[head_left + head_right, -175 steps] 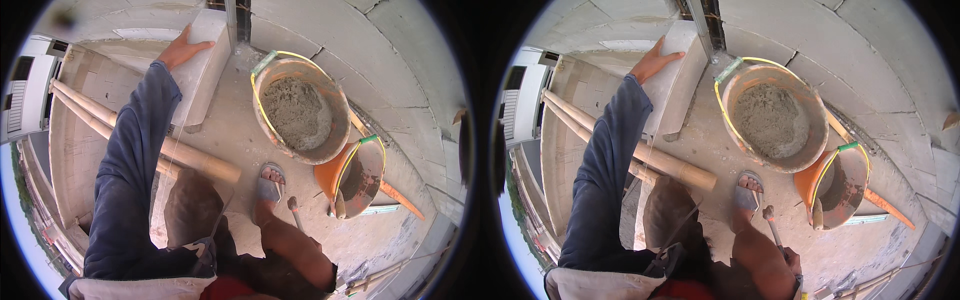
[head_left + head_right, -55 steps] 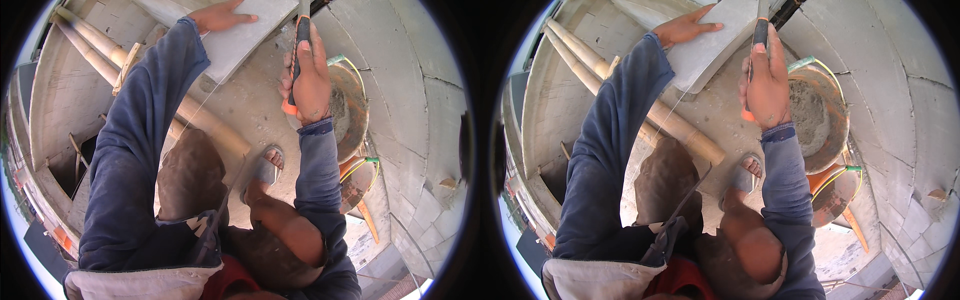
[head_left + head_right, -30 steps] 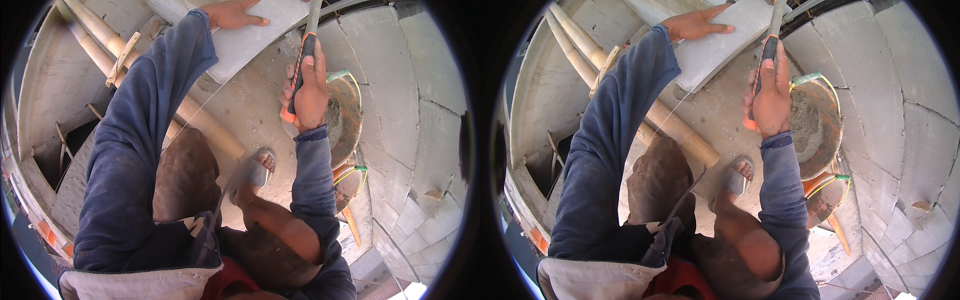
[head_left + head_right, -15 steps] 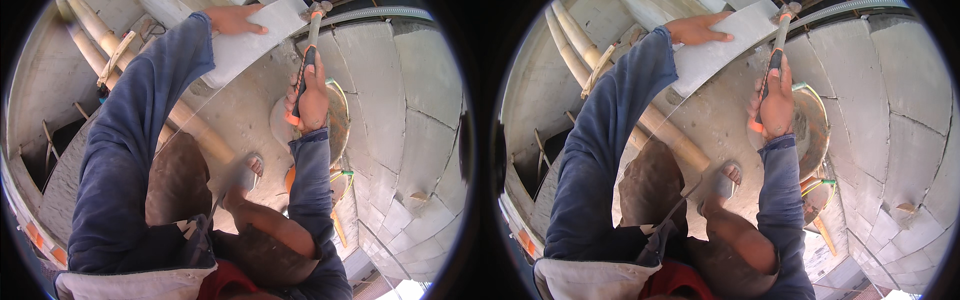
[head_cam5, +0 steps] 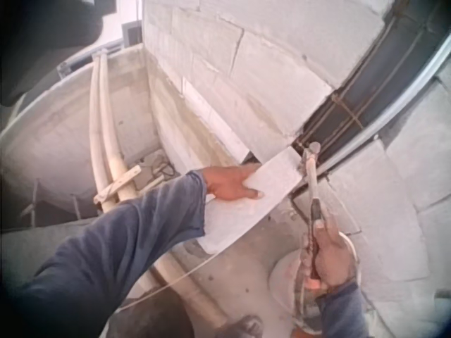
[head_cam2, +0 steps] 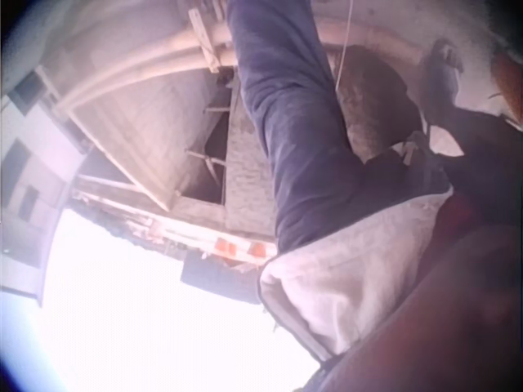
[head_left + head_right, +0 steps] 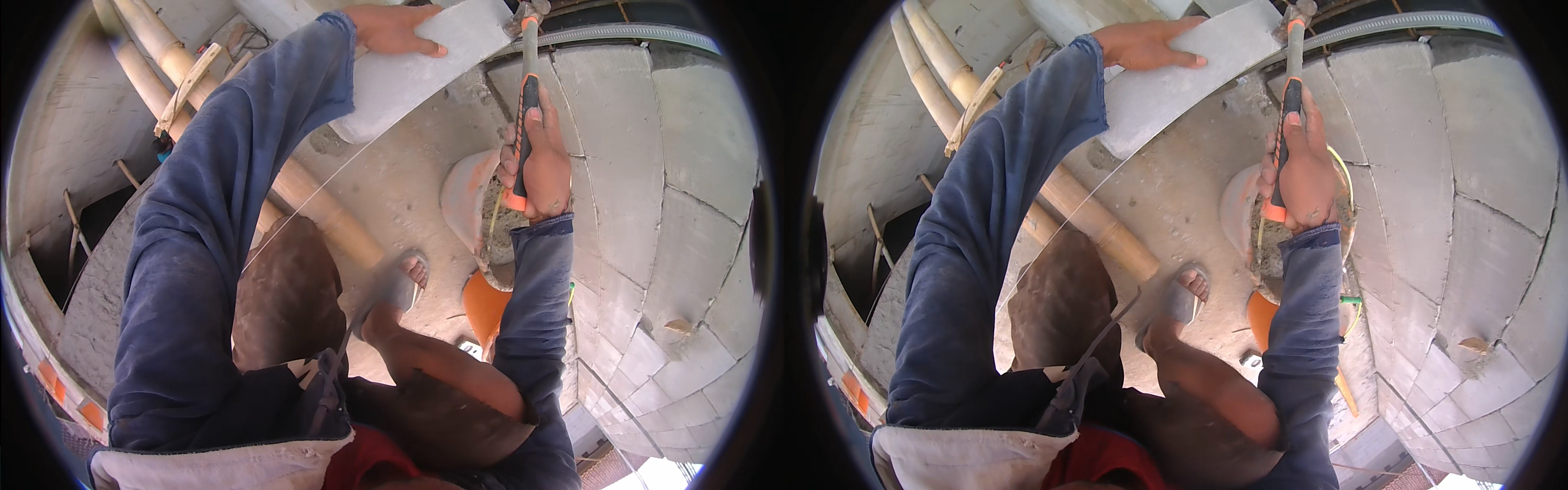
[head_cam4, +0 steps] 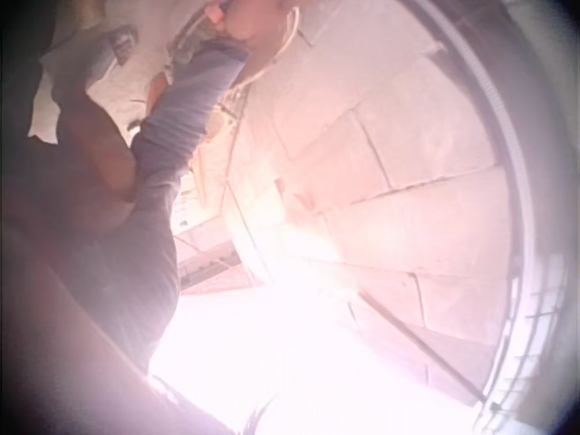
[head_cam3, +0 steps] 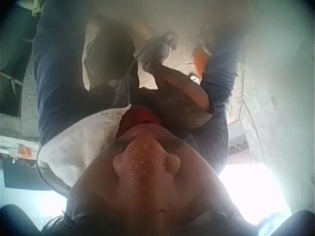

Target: The person scoops cement from a bucket with a trowel and spreads it on the floor. He then places a white tile onto the cement, taps it with a hammer to level it, and repeats the process with another tile.

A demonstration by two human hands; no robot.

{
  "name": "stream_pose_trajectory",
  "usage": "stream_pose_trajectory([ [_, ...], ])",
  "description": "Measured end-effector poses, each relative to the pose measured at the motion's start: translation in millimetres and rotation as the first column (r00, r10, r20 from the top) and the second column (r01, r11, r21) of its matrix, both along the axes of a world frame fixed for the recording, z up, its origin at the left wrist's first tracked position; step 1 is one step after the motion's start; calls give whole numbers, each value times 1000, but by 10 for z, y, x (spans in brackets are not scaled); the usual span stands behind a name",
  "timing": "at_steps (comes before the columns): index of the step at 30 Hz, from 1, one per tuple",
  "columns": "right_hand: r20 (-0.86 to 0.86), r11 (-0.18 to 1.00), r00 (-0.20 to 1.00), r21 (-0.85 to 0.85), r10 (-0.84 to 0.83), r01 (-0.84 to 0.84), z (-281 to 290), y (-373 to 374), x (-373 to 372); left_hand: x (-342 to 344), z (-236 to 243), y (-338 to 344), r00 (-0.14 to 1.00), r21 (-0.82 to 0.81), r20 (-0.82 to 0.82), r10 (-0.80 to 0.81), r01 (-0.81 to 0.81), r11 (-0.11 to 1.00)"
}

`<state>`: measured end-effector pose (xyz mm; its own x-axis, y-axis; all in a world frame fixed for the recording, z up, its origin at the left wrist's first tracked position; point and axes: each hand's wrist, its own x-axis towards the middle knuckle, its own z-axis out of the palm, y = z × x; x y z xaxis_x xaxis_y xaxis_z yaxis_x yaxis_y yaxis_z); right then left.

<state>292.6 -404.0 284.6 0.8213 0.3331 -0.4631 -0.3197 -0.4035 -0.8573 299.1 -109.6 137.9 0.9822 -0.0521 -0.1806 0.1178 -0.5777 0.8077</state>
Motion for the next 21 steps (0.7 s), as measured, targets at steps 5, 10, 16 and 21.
stream_pose_trajectory([
  [5, 30, 996, 999, 92, 14, -17, 115, -13, -6, -4, 51, 30, 997, -53, -4, -75, 75, 996],
  [10, 116, 998, 993, 55, 24, -31, 3, 21, -38, 26, 94, 44, 985, -154, 111, -129, 145, 977],
  [16, 9, 997, 1000, 66, 30, -31, -76, -39, -3, 41, 99, 89, 965, -199, 193, -179, 217, 956],
  [21, 19, 994, 1000, 110, -8, 6, -62, -26, -118, 46, 94, 108, 969, -155, 169, -182, 209, 966],
])
